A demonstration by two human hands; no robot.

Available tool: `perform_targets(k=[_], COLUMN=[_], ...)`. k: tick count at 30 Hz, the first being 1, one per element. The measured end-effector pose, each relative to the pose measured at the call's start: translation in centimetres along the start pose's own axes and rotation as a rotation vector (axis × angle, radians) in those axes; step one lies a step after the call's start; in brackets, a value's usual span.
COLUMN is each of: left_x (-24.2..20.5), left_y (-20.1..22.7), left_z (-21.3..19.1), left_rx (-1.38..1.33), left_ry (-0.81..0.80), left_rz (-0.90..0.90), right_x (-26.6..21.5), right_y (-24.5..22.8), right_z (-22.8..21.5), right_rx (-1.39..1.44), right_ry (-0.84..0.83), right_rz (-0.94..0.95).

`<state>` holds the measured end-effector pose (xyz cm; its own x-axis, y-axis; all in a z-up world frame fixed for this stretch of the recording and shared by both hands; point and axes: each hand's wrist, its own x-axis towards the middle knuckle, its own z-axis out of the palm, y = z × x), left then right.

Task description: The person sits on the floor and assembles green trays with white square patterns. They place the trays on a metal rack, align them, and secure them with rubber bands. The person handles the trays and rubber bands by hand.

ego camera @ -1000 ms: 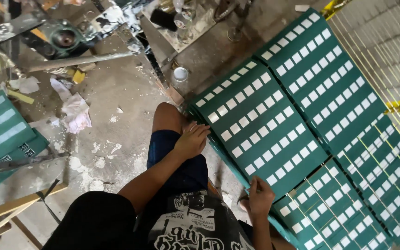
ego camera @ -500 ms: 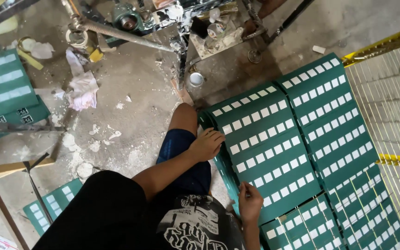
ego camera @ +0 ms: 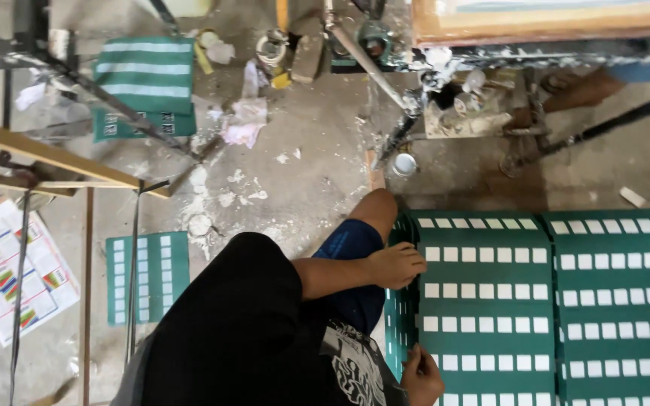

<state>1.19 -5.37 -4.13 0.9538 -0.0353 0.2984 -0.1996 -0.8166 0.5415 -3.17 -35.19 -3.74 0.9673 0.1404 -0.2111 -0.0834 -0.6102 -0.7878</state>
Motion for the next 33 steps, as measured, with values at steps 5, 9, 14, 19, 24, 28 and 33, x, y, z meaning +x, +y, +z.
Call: perform_targets(k=[5, 9, 14, 19, 24, 28, 33], left_x=[-0.2, -0.1, 0.1, 0.6, 0.5, 0.4, 0.6], left_y=[0.0, 0.1, 0.2, 0.2, 0.0, -0.2, -0.1], left_z=[0.7, 0.3, 0.0, 0.2, 0.5, 0.8, 0.6], left_rx=[0.009, 0.024, -0.037, -0.052, -0.059, -0.051, -0.082], left_ry=[-0.028, -0.042, -0.065, -0.069, -0.079, -0.062, -0.076], left_rz=[0.077, 0.13, 0.095, 0.122, 0.082, 0.083, 0.047], right_x=[1.9, 1.1, -0.2, -1.5, -2.1, -1.8, -1.5], right_y=[4.8, 3.2, 1.7, -0.8, -2.9, -4.0, -5.4], right_z=[-0.1, -1.2, -2.5, -3.0, -3.0, -2.8, -2.9], right_rx=[0.076, 0.065, -0.051, -0.028, -0.004, -0.017, -0.035], right_ry=[-0.036, 0.03, 0.082, 0.051, 0.02, -0.003, -0.003], right_rz=[-0.093, -0.057, -0.239, -0.041, 0.082, 0.115, 0.108])
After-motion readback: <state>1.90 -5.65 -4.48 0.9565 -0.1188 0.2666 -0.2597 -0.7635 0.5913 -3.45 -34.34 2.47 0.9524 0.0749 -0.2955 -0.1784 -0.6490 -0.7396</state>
